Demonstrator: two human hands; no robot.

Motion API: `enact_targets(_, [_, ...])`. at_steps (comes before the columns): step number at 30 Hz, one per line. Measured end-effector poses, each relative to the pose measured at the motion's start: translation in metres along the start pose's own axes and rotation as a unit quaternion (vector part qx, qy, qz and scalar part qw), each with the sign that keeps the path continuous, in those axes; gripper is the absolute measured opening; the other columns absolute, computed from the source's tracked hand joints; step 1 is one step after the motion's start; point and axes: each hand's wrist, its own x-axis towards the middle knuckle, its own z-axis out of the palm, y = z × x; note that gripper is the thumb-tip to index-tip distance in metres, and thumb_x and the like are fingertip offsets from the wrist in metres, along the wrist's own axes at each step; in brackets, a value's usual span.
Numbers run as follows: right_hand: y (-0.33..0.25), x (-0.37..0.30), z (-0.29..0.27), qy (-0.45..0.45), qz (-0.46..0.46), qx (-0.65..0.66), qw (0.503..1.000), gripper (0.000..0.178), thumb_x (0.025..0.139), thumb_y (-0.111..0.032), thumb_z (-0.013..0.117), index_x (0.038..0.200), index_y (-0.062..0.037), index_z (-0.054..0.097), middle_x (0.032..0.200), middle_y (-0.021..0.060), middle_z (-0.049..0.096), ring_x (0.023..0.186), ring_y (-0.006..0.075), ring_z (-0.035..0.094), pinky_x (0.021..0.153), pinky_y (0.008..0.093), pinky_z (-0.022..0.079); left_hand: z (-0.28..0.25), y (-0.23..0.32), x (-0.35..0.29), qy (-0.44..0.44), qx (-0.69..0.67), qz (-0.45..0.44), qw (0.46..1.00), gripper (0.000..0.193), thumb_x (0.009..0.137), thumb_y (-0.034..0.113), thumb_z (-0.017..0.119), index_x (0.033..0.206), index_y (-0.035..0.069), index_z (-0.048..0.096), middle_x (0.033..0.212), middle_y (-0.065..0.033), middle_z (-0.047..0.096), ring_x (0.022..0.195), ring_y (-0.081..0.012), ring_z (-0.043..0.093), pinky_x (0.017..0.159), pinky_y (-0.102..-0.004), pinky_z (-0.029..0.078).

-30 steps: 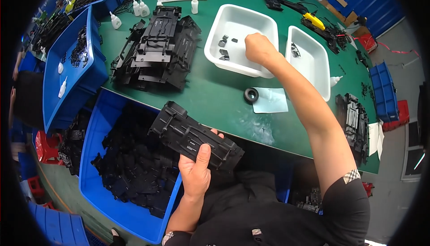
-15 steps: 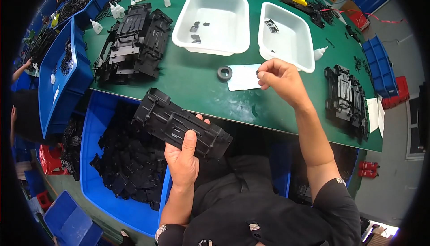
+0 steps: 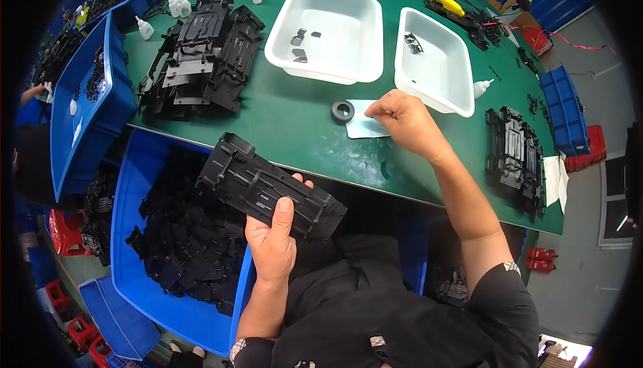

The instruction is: The person assembles small plastic components and parts onto a toy car chassis by hand, taking the parts from storage bins and white trays and attaching them to the chassis.

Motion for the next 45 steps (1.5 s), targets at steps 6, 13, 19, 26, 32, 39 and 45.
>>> enact_targets(6, [-0.009,0.005,0.006,0.013,0.023,0.002,1.000,0.013,0.079,0.002,0.059,0.092,0.0013,0.063,0.080,0.0105,0.063,0.072,0.0183,0.059,0.067,0.0302,0.047,-0.006,-0.003,0.006,0.002,0.001,-0.002,1.000,0.032,0.092,0.006,0.055,0.122,-0.001,0.049,0.115,-0.0169,0.060,0.103,-0.0265,0.061,0.093,-0.0388,0.048])
enact_targets(13, [0.000,0.009,0.015,0.057,-0.074,-0.091,0.991,0.008,0.077,0.002,0.060,0.085,0.0014,0.060,0.078,0.0130,0.061,0.071,0.0265,0.059,0.065,0.0349,0.048,-0.004,-0.001,0.008,-0.002,-0.001,-0.004,1.000,0.025,0.092,0.006,0.055,0.116,-0.002,0.055,0.113,-0.0145,0.061,0.102,-0.0232,0.061,0.094,-0.0365,0.046])
enact_targets(19, [-0.004,-0.004,0.014,0.145,-0.177,-0.164,0.960,0.009,0.076,0.003,0.063,0.083,-0.0022,0.062,0.083,0.0111,0.062,0.074,0.0275,0.059,0.064,0.0358,0.048,0.000,-0.001,0.010,-0.009,0.022,0.010,1.000,0.024,0.093,0.008,0.055,0.114,-0.002,0.055,0.111,-0.0127,0.061,0.101,-0.0209,0.060,0.093,-0.0352,0.046])
enact_targets(26, [-0.040,-0.067,0.024,0.261,-0.320,-0.049,0.910,0.029,0.061,0.009,0.070,0.087,-0.0049,0.067,0.085,0.0106,0.062,0.068,0.0241,0.060,0.056,0.0298,0.049,0.005,-0.005,0.021,0.012,0.060,0.037,0.997,0.033,0.089,-0.002,0.051,0.122,-0.002,0.049,0.119,-0.0137,0.056,0.108,-0.0207,0.056,0.098,-0.0344,0.041])
enact_targets(32, [-0.053,-0.107,0.042,0.243,-0.342,0.029,0.907,0.033,0.062,0.009,0.072,0.092,-0.0043,0.066,0.091,0.0127,0.062,0.071,0.0226,0.062,0.059,0.0290,0.052,0.022,-0.006,0.023,-0.025,0.036,0.055,0.997,0.044,0.088,-0.001,0.055,0.130,-0.002,0.041,0.125,-0.0157,0.051,0.113,-0.0255,0.053,0.100,-0.0381,0.040])
enact_targets(39, [-0.055,-0.116,0.058,0.193,-0.344,0.075,0.916,0.030,0.068,0.009,0.072,0.094,-0.0046,0.064,0.095,0.0132,0.062,0.077,0.0225,0.062,0.063,0.0287,0.052,0.029,-0.004,0.018,-0.055,0.030,0.052,0.997,0.043,0.088,0.000,0.055,0.128,-0.001,0.041,0.122,-0.0143,0.052,0.112,-0.0241,0.054,0.099,-0.0377,0.042])
enact_targets(45, [-0.061,-0.113,0.062,0.199,-0.360,0.070,0.909,0.030,0.061,0.008,0.071,0.089,-0.0024,0.067,0.088,0.0136,0.063,0.069,0.0244,0.063,0.058,0.0296,0.052,0.030,-0.002,0.015,-0.049,0.031,0.054,0.997,0.034,0.090,-0.001,0.050,0.123,-0.003,0.044,0.116,-0.0098,0.054,0.105,-0.0137,0.054,0.094,-0.0294,0.043])
